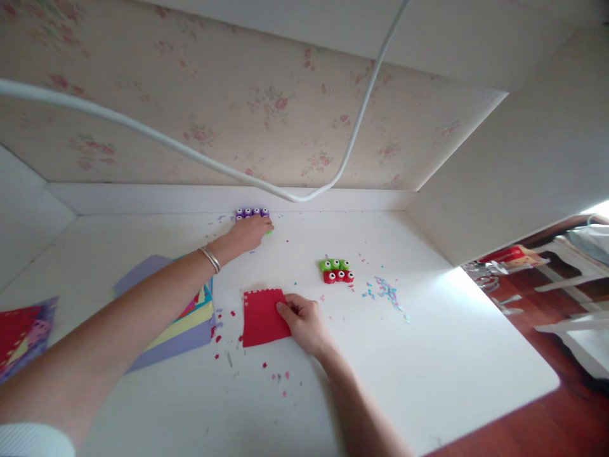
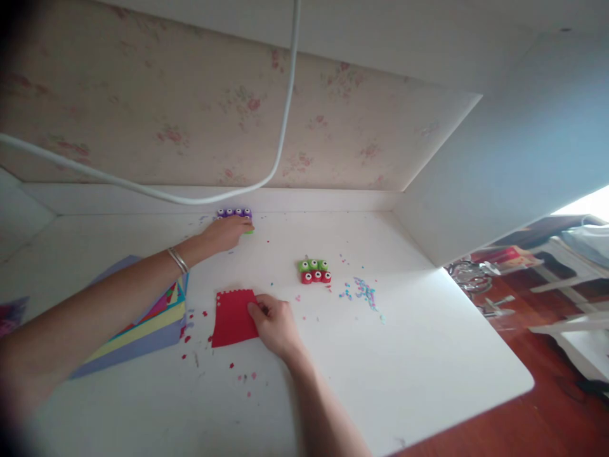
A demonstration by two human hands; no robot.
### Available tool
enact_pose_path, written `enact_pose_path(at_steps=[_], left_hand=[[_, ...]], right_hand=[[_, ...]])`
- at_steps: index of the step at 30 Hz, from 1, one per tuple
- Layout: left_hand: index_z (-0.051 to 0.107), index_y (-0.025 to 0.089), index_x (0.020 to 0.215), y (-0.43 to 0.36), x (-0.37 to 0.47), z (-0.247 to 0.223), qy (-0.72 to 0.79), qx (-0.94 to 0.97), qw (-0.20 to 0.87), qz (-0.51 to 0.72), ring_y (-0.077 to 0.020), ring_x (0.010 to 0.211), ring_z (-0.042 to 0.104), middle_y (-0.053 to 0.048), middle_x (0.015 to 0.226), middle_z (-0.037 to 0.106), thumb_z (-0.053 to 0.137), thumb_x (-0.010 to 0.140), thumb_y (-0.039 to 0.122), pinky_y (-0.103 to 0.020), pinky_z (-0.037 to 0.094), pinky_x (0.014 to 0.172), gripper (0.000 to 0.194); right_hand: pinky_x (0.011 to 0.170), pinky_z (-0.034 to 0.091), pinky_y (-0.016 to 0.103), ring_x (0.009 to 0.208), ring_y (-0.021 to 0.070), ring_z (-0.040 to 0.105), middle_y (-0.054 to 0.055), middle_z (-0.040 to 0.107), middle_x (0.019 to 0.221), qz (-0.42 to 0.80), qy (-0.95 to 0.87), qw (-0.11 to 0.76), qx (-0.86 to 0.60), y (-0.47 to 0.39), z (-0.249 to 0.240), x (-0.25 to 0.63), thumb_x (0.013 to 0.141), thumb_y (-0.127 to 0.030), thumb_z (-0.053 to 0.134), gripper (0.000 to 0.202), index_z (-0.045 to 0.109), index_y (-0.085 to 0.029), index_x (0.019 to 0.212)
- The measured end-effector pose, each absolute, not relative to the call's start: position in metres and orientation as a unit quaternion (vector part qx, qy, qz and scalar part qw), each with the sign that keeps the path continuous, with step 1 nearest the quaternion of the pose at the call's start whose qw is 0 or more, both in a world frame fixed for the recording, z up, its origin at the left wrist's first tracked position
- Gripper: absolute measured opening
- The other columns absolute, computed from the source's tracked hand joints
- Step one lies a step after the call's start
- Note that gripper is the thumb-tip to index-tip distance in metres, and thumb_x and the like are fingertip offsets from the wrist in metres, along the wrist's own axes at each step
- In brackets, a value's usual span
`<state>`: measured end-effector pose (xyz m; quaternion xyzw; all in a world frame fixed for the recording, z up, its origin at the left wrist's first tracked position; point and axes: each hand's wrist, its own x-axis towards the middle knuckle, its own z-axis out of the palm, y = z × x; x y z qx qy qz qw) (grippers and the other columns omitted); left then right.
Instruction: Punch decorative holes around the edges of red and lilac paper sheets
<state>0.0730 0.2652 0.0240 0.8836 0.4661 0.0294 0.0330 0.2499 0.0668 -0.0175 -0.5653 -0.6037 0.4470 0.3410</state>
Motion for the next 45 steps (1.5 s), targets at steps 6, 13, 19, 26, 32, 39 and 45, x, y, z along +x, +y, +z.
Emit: enact_pose_path(at_steps=[6, 13, 19, 26, 32, 39, 45], left_hand=[[0.068, 0.012, 0.098, 0.257, 0.06, 0.021, 0.465, 0.883, 0.046, 0.031, -0.0217, 0.1, 0.058, -0.012, 0.106, 0.064, 0.049, 0.085, 0.015, -0.031, 0.04, 0.092, 0.023], [0.063, 0.022, 0.114, 0.198, 0.017, 0.007, 0.472, 0.873, 0.092, 0.08, -0.0184, 0.099, 0.06, -0.006, 0.111, 0.063, 0.047, 0.089, 0.027, -0.029, 0.044, 0.092, 0.03], [0.062, 0.023, 0.113, 0.138, -0.006, -0.007, 0.517, 0.814, 0.17, 0.204, -0.0196, 0.101, 0.062, -0.005, 0.111, 0.066, 0.05, 0.087, 0.029, -0.033, 0.046, 0.093, 0.029], [0.061, 0.025, 0.108, 0.088, 0.003, -0.021, 0.52, 0.739, 0.297, 0.309, -0.0169, 0.086, 0.069, -0.002, 0.101, 0.071, 0.056, 0.085, 0.03, -0.029, 0.056, 0.079, 0.024], [0.059, 0.025, 0.11, 0.08, 0.005, -0.027, 0.52, 0.735, 0.291, 0.324, -0.0156, 0.083, 0.068, -0.002, 0.102, 0.07, 0.056, 0.085, 0.026, -0.028, 0.057, 0.078, 0.025], [0.061, 0.026, 0.109, 0.081, 0.004, -0.027, 0.502, 0.759, 0.268, 0.318, -0.0164, 0.085, 0.066, -0.003, 0.104, 0.068, 0.057, 0.085, 0.026, -0.031, 0.056, 0.081, 0.024], [0.061, 0.028, 0.112, 0.081, 0.004, -0.027, 0.49, 0.768, 0.258, 0.322, -0.0187, 0.098, 0.063, -0.003, 0.109, 0.066, 0.057, 0.087, 0.027, -0.034, 0.053, 0.089, 0.026]], right_hand=[[0.054, 0.038, 0.022, 0.06, 0.0122, 0.052, 0.001, 0.065, 0.07, 0.5, -0.544, 0.38, -0.557, 0.067, -0.026, 0.25, 0.086, -0.04, 0.053, 0.028, 0.07, -0.017, 0.09], [0.057, 0.042, 0.025, 0.064, 0.015, 0.059, 0.004, 0.069, 0.076, 0.553, -0.455, 0.441, -0.541, 0.07, -0.031, 0.25, 0.084, -0.045, 0.056, 0.031, 0.068, -0.017, 0.089], [0.056, 0.042, 0.024, 0.065, 0.0155, 0.059, 0.005, 0.069, 0.078, 0.565, -0.421, 0.467, -0.533, 0.072, -0.027, 0.247, 0.082, -0.046, 0.058, 0.031, 0.067, -0.016, 0.088], [0.056, 0.044, 0.025, 0.066, 0.0168, 0.061, 0.006, 0.07, 0.079, 0.581, -0.422, 0.454, -0.527, 0.07, -0.026, 0.247, 0.08, -0.048, 0.061, 0.034, 0.067, -0.016, 0.089], [0.058, 0.046, 0.026, 0.069, 0.0179, 0.063, 0.006, 0.07, 0.077, 0.592, -0.416, 0.455, -0.518, 0.069, -0.025, 0.246, 0.081, -0.046, 0.061, 0.032, 0.068, -0.016, 0.091], [0.059, 0.048, 0.027, 0.071, 0.0195, 0.064, 0.006, 0.071, 0.077, 0.579, -0.425, 0.446, -0.533, 0.07, -0.026, 0.245, 0.079, -0.048, 0.061, 0.035, 0.069, -0.016, 0.091], [0.057, 0.046, 0.026, 0.069, 0.018, 0.063, 0.005, 0.07, 0.077, 0.569, -0.45, 0.431, -0.536, 0.069, -0.027, 0.246, 0.082, -0.045, 0.058, 0.031, 0.069, -0.017, 0.09]])
